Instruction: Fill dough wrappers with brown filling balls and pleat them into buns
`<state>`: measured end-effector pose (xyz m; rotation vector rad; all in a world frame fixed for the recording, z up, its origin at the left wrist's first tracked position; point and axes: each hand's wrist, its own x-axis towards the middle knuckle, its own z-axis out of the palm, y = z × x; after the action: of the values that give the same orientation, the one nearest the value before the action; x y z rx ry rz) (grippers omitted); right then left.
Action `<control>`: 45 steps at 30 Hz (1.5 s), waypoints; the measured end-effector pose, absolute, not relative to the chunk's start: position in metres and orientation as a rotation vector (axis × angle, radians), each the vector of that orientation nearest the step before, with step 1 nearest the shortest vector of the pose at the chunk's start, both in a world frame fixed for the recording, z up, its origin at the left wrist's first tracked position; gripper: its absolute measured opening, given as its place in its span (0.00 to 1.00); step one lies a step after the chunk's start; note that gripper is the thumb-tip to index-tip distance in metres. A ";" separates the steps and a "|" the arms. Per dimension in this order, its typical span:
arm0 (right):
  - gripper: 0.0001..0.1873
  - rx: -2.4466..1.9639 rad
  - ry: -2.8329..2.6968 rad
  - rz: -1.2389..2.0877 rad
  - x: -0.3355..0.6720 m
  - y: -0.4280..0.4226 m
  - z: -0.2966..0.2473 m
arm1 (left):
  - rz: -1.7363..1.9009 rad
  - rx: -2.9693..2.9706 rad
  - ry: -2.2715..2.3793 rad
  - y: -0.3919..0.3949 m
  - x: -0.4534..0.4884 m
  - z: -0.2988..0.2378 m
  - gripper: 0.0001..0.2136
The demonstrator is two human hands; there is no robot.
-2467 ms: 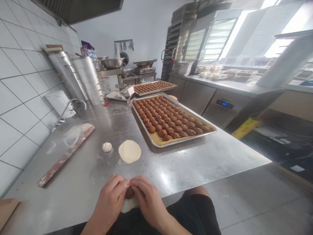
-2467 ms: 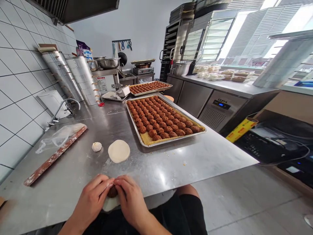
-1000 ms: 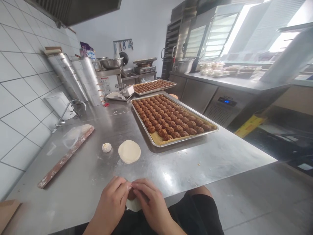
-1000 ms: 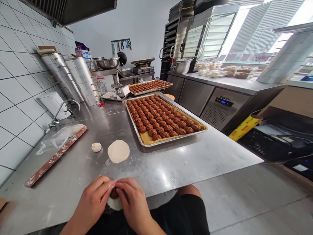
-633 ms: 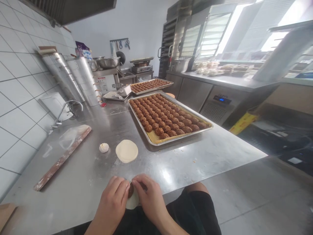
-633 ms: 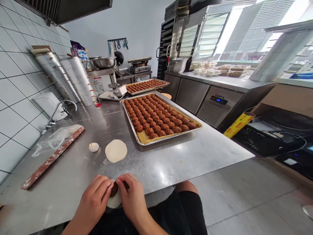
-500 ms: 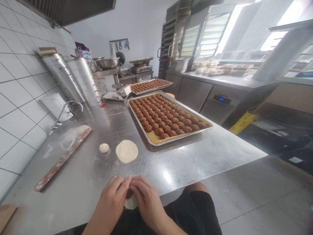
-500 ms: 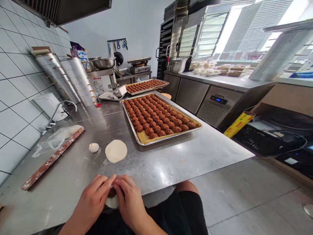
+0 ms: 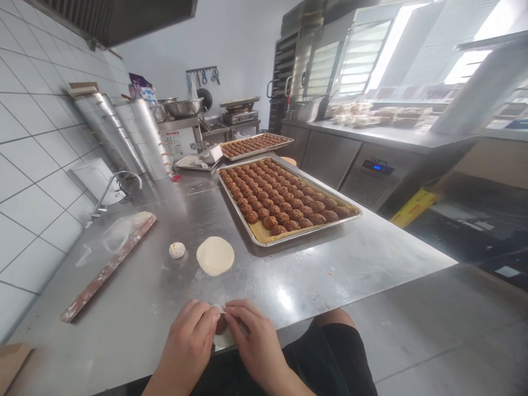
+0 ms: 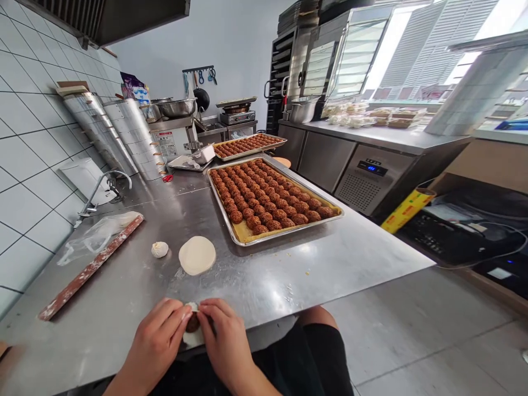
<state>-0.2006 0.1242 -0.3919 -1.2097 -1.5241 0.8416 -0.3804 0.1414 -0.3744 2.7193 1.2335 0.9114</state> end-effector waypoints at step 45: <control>0.10 -1.253 -1.468 0.864 -0.198 0.118 -0.387 | 0.864 2.743 1.258 0.135 -0.373 -0.371 0.09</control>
<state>-0.1980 0.1178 -0.3866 -1.2531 -1.4684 0.8644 -0.3730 0.1350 -0.3711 2.7427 1.2584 0.8643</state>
